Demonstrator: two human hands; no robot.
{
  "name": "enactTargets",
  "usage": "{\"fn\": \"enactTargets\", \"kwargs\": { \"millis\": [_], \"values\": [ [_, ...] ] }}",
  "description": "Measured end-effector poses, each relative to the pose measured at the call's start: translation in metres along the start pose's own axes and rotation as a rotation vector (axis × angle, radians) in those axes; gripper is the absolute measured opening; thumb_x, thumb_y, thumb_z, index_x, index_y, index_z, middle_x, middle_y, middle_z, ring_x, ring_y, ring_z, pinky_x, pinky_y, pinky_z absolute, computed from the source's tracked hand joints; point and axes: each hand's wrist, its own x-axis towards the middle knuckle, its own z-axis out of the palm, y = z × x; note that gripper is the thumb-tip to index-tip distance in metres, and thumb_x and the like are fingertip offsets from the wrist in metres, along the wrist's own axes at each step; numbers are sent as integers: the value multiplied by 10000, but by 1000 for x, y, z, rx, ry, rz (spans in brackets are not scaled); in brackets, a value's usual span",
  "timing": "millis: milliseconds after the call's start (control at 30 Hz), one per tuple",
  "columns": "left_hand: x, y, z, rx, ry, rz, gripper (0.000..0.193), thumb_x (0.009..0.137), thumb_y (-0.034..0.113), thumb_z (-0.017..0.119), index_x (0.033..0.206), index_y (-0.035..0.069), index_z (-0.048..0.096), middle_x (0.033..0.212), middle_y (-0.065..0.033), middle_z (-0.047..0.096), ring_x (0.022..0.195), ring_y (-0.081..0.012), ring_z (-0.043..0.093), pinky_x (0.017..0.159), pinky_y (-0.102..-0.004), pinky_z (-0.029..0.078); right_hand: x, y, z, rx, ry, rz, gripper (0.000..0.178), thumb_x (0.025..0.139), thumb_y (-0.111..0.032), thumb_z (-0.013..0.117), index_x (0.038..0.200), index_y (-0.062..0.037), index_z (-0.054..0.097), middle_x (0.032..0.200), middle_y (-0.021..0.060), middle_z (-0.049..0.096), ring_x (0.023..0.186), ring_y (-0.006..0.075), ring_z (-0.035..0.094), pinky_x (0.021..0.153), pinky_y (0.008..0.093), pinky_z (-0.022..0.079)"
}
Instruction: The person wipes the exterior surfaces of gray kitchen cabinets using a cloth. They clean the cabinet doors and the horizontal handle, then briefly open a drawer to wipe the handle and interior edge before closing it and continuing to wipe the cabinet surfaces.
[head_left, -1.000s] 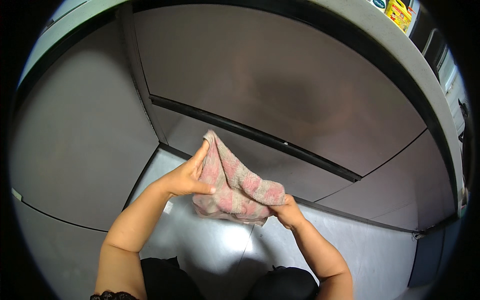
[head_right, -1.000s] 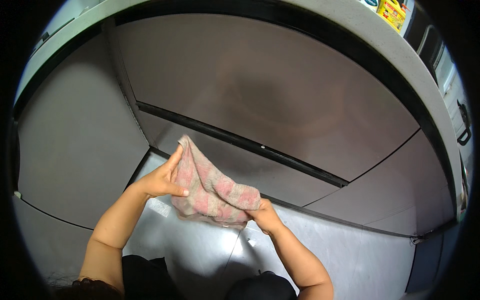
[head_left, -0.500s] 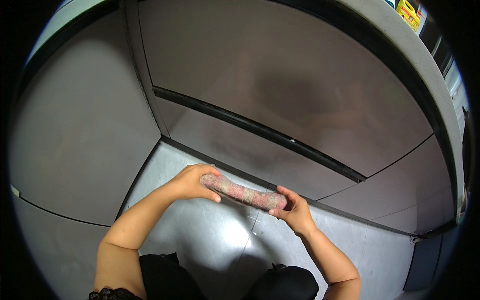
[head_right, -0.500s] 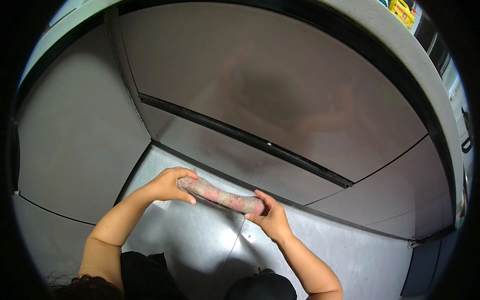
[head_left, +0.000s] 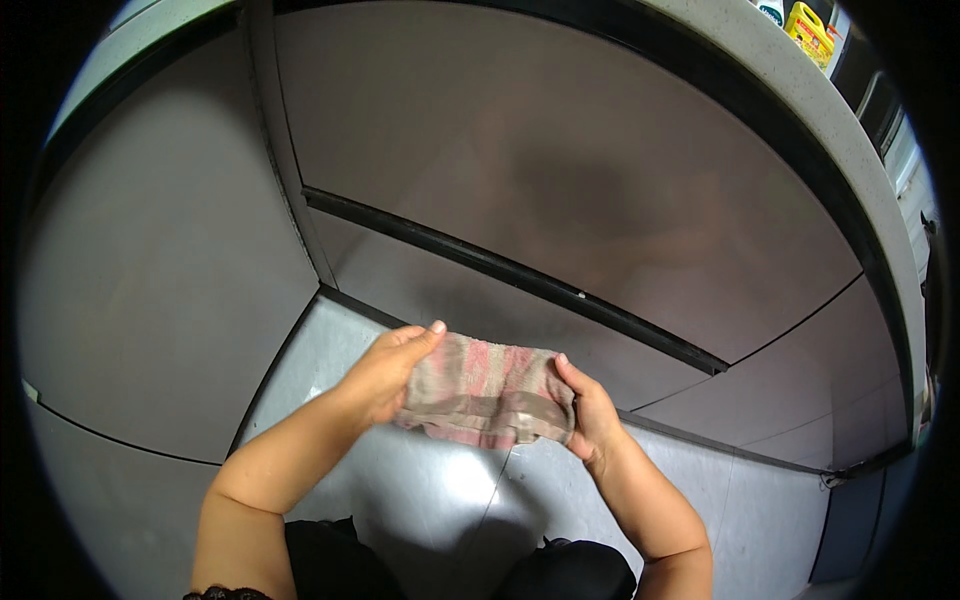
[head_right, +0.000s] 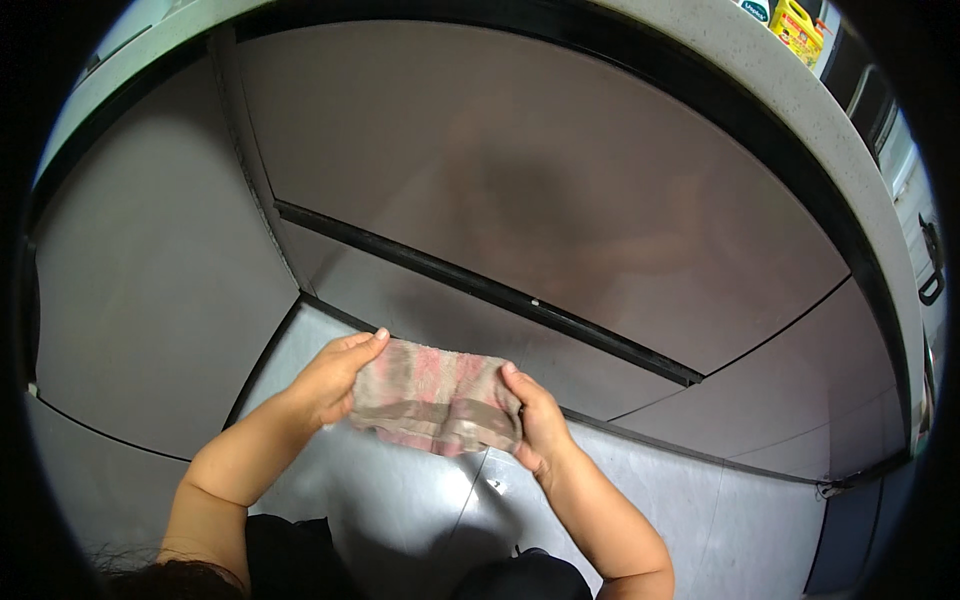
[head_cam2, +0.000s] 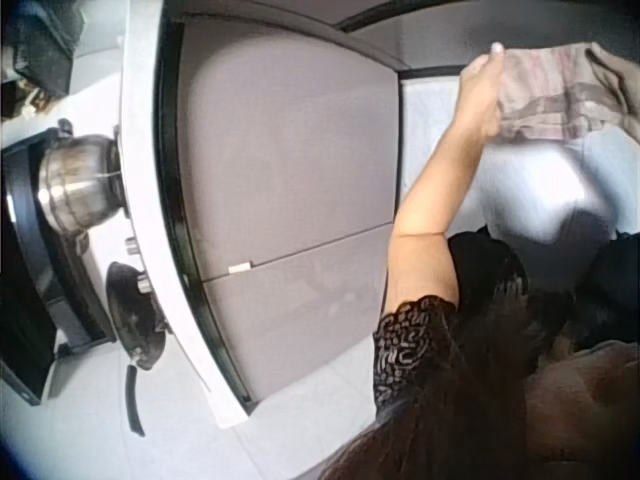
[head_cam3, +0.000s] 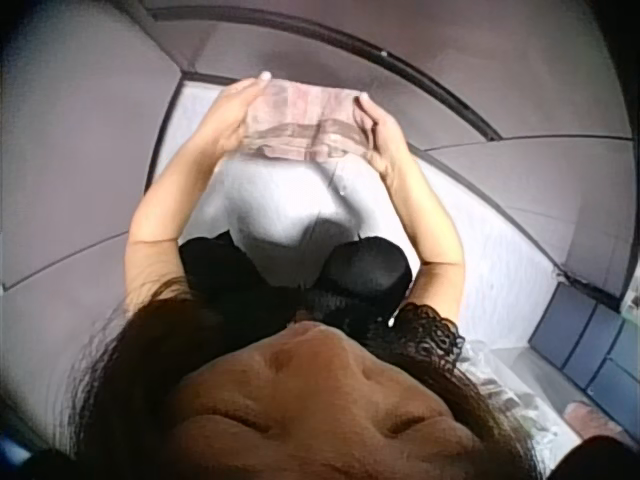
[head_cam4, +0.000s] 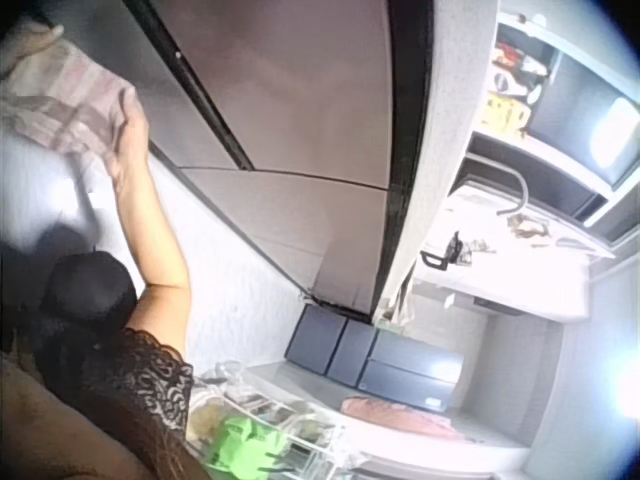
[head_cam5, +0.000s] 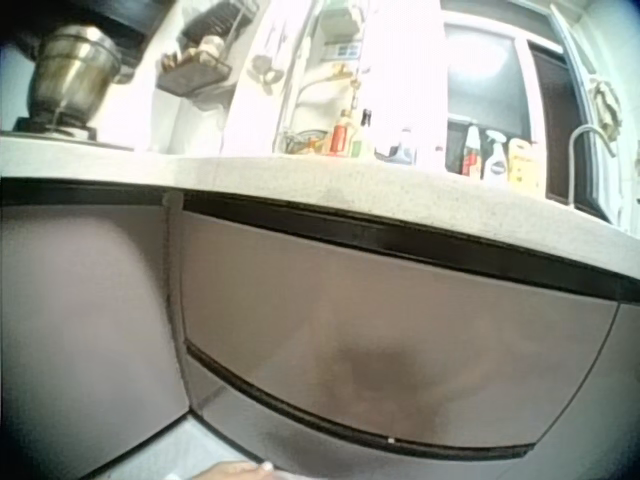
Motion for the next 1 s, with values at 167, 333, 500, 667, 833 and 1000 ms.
{"fn": "enactTargets", "kwargs": {
  "millis": [167, 333, 500, 667, 833, 1000],
  "values": [
    [-18, -11, 49, -92, -463, 37, 871, 999, 591, 376, 1505, -86, 166, 1567, -213, 219, 1443, -291, 261, 1193, -463, 214, -6, 29, 29, -165, -233, -330, 658, 878, -279, 741, 1408, -59, 417, 1347, 102, 520, 1249, 225, 510, 991, 392, 492],
    [-14, 6, 35, 327, -298, 94, 685, 1041, 512, 329, 1376, -73, 452, 1432, -217, 471, 1338, -273, 456, 1095, -420, 394, 9, 39, 9, -96, 6, -212, 514, 984, -323, 592, 1383, -38, 438, 1295, 126, 569, 1151, 267, 596, 966, 415, 523],
    [-1, -31, -2, 561, 87, 290, 661, 1000, 411, 551, 1469, -15, 366, 1334, -189, 545, 1213, -213, 527, 1018, -351, 425, 12, 34, 11, 63, 54, -191, 500, 980, -282, 594, 1377, -22, 437, 1309, 127, 561, 1181, 269, 581, 992, 419, 504],
    [11, -49, 30, 360, -250, 342, 851, 1010, 337, 550, 1560, 41, -28, 1562, -209, 255, 1421, -257, 297, 1147, -359, 274, 15, 44, 20, 34, -110, -307, 498, 880, -15, 644, 1346, -26, 468, 1280, 134, 568, 1179, 270, 576, 1011, 427, 492],
    [11, -30, 21, 344, -402, 559, 805, 1022, 282, 528, 1569, 93, -30, 1600, -207, 177, 1454, -307, 264, 1156, -416, 252, -32, -6, 31, 108, 253, -674, 446, 780, 69, 534, 1220, 0, 547, 1153, 127, 605, 1013, 242, 634, 901, 385, 554],
    [7, -20, 2, 471, -239, 573, 703, 1046, 361, 435, 1577, 113, 47, 1588, -192, 239, 1442, -312, 302, 1149, -447, 258, -72, -96, -2, -1261, 796, -2030, 300, 944, -81, 555, 1234, -9, 579, 1404, 209, 479, 1301, 324, 478, 1088, 460, 389]
  ]
}}
